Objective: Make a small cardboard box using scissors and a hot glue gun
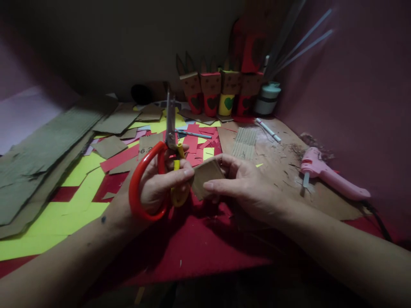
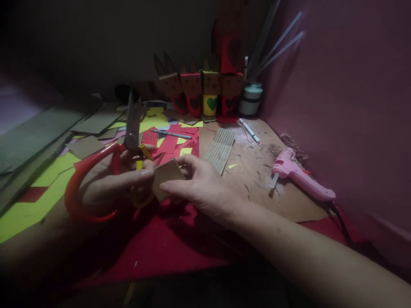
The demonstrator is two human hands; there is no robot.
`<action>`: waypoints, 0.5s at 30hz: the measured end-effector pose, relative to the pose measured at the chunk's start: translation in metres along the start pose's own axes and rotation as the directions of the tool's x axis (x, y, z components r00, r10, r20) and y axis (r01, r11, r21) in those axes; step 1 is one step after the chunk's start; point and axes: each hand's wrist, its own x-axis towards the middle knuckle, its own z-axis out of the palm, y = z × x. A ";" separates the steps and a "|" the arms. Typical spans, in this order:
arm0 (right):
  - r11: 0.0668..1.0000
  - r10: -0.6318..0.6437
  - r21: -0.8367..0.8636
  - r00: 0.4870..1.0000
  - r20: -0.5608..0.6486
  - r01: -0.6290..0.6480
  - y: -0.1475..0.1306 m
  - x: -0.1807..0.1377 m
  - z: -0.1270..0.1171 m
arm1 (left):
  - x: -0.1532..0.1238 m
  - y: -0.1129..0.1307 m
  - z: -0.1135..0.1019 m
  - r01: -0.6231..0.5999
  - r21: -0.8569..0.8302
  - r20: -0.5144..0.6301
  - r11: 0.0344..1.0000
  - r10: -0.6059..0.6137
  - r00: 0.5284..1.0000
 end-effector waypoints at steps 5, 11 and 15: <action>0.999 -0.003 -0.040 1.000 -0.012 0.002 0.002 0.000 -0.006 | -0.001 0.003 0.004 0.030 -0.046 -0.093 0.999 -0.034 0.995; 0.982 -0.104 -0.169 0.988 -0.116 0.084 -0.004 -0.003 -0.010 | -0.002 0.007 0.007 0.068 -0.017 -0.100 0.998 -0.070 0.993; 0.964 -0.167 -0.226 0.979 -0.114 0.138 -0.007 -0.004 -0.010 | 0.000 0.007 0.005 0.101 0.036 -0.025 0.994 -0.100 0.995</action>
